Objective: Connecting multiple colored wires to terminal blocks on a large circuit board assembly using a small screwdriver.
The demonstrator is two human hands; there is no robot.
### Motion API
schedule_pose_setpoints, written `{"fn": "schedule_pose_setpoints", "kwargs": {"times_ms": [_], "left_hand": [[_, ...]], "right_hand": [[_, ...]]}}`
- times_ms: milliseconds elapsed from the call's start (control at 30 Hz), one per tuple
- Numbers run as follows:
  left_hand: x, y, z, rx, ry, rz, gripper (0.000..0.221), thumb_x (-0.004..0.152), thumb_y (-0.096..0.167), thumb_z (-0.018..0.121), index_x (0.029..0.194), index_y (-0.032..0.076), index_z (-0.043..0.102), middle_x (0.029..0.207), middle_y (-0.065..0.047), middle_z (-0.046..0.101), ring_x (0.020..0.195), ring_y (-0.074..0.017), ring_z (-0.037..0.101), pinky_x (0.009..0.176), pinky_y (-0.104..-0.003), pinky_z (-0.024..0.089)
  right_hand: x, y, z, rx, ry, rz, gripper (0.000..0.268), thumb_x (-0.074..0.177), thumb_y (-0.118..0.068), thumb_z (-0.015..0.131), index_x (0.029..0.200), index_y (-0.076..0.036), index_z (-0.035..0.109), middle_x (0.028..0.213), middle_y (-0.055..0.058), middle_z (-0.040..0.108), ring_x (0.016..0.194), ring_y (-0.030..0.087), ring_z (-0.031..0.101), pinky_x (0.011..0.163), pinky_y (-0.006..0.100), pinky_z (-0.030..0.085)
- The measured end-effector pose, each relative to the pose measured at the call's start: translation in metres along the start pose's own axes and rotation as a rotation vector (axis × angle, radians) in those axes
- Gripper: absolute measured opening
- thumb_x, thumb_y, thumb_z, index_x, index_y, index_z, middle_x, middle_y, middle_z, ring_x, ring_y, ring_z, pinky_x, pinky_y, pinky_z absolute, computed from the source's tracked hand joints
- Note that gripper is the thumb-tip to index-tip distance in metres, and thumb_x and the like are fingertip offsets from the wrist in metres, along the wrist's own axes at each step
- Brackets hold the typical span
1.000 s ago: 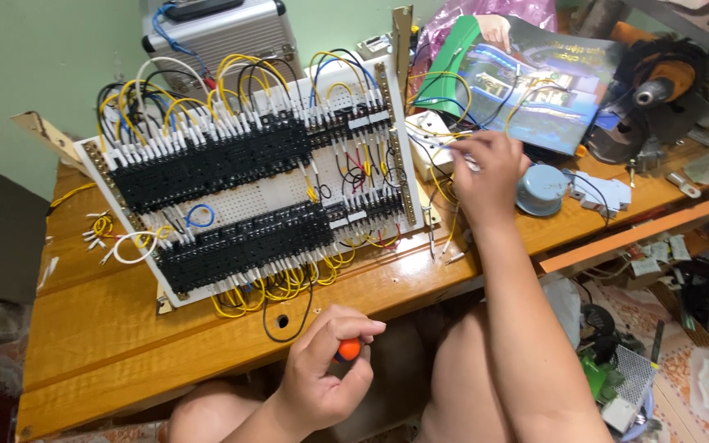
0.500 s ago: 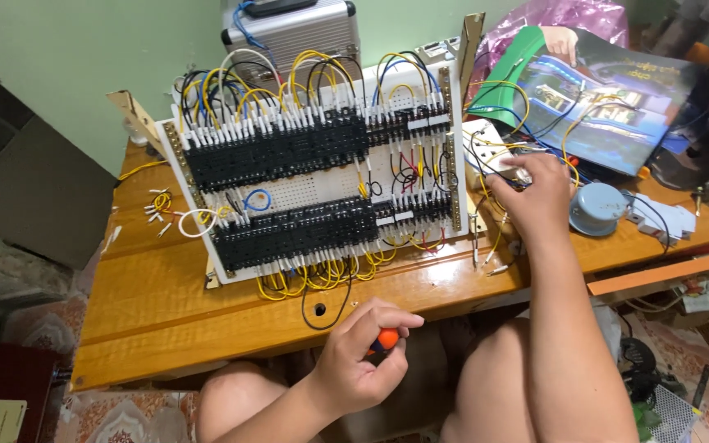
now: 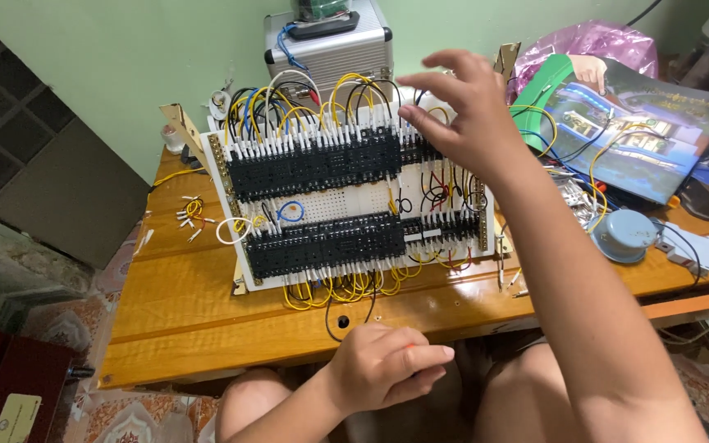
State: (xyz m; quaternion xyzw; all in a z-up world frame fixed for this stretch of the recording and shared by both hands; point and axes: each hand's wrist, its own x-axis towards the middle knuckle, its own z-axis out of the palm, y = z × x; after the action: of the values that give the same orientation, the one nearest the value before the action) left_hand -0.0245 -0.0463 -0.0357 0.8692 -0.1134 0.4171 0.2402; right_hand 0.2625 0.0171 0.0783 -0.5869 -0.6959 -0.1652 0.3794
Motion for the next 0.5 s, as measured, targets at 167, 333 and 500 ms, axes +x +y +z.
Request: {"fn": "schedule_pose_setpoints", "kwargs": {"times_ms": [167,333,500], "left_hand": [[0.0,-0.004,-0.01,0.018,0.011,-0.012,0.021,0.105,0.015,0.067,0.125,0.009,0.062,0.097,-0.008,0.07,0.069,-0.0194,0.066,0.059,-0.03,0.052],[-0.005,-0.004,-0.009,0.037,0.059,-0.08,0.03,0.101,0.022,0.074,0.122,0.006,0.061,0.102,-0.009,0.074,0.083,-0.02,0.076,0.069,-0.029,0.059],[-0.01,-0.013,-0.006,0.116,0.167,-0.139,0.036,0.099,0.026,0.075,0.125,0.009,0.059,0.1,-0.011,0.073,0.082,-0.0226,0.074,0.071,-0.032,0.06]], "right_hand": [[0.0,0.022,0.001,0.1,0.01,0.104,0.013,0.107,-0.015,0.068,0.115,-0.013,0.079,0.116,0.011,0.072,0.108,0.027,0.061,0.08,0.041,0.041],[-0.041,0.005,0.01,0.097,0.419,0.155,0.014,0.106,-0.002,0.064,0.115,-0.007,0.075,0.102,0.008,0.07,0.099,0.023,0.063,0.089,0.039,0.05],[-0.095,-0.038,0.035,-0.026,0.376,0.174,0.004,0.098,-0.012,0.076,0.096,-0.013,0.072,0.093,0.003,0.069,0.092,0.023,0.06,0.092,0.04,0.038]]}}
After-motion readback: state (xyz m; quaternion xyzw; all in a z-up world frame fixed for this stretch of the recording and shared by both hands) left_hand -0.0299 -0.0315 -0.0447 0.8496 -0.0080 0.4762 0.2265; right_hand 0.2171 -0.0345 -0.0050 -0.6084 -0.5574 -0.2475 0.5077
